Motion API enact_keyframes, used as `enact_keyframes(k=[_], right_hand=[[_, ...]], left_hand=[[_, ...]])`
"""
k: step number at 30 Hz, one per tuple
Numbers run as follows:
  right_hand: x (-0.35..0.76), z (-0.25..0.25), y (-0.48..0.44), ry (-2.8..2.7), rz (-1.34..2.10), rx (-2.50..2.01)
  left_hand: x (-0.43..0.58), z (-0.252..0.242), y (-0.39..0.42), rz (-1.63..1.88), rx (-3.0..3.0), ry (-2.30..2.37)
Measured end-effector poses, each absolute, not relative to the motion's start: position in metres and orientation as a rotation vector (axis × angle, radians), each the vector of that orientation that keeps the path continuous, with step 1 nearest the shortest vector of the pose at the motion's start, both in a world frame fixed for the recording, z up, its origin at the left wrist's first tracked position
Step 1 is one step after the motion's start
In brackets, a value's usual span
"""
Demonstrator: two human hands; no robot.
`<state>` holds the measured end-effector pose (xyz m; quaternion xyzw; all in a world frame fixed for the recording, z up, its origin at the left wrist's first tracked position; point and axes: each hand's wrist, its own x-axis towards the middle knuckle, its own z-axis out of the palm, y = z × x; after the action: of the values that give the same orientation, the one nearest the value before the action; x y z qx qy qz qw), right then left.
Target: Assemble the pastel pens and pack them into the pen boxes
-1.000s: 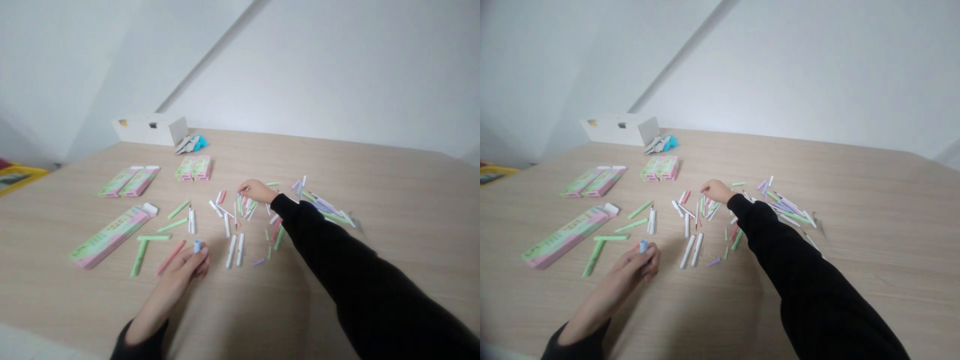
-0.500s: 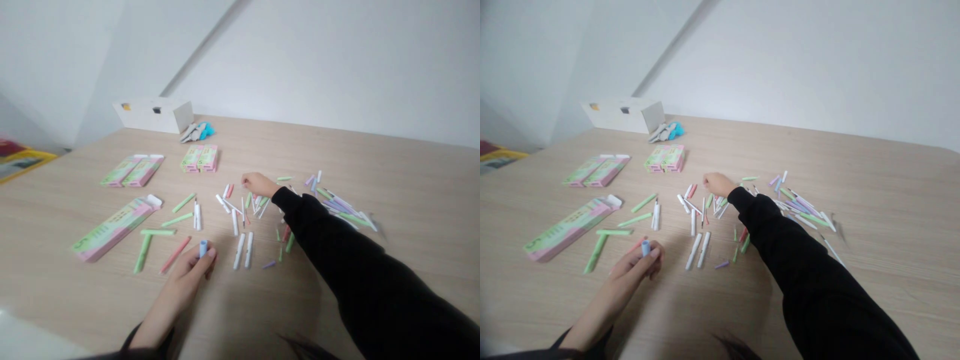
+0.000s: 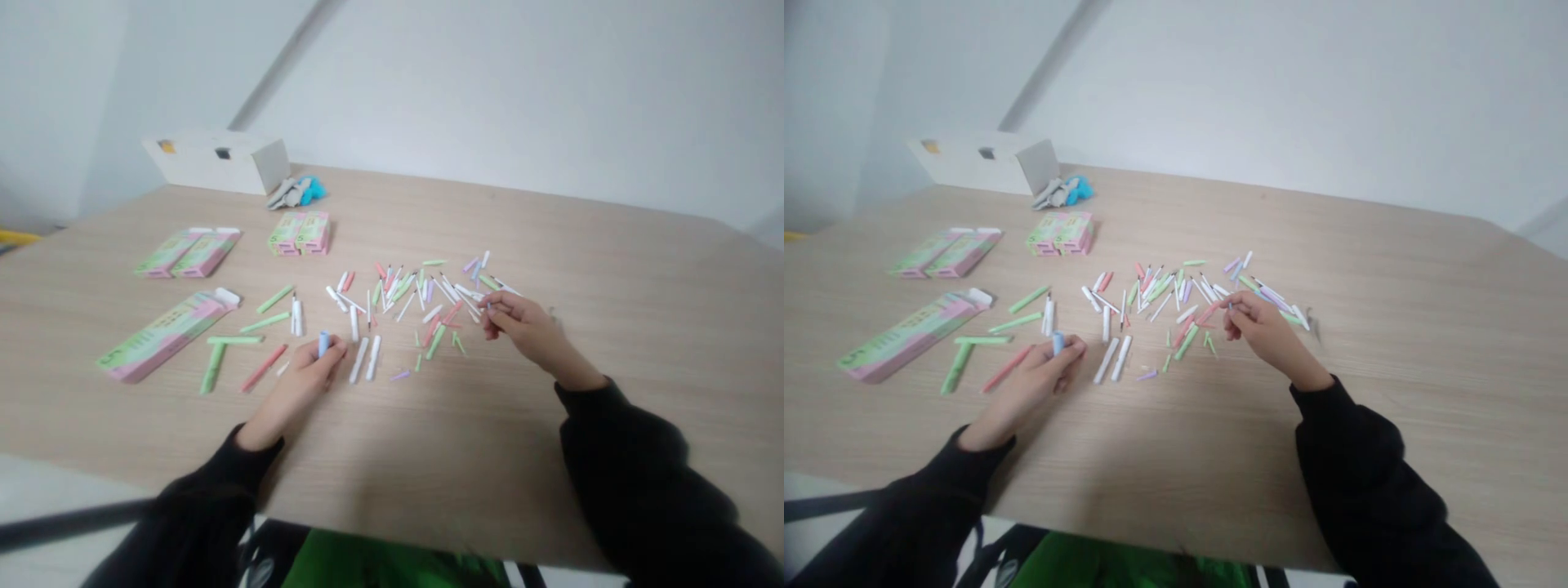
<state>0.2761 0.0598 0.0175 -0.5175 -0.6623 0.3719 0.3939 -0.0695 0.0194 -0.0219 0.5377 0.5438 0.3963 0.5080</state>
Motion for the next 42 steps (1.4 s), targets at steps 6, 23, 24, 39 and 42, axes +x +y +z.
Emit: enact_keyframes(k=[6,23,24,39,42], right_hand=[[0.292,-0.017,0.042,-1.736,0.769,-1.592],[0.275,-0.037,0.031,-2.120,0.472,-1.966],[0.278,-0.034,0.030,-2.122,0.482,-1.963],[0.212,-0.013,0.007,-1.737,1.225,-1.130],[0.196,-0.024,0.009,-1.510,1.353,-1.061]], left_hand=[[-0.041,-0.012,0.035,0.862,1.436,1.262],[0.017,-0.024,0.048,0.827,1.282,1.119],[0.017,-0.025,0.047,0.819,1.275,1.119],[0.034,-0.022,0.021,0.889,1.017,0.752],[0.036,-0.023,0.020,0.952,0.941,0.728]])
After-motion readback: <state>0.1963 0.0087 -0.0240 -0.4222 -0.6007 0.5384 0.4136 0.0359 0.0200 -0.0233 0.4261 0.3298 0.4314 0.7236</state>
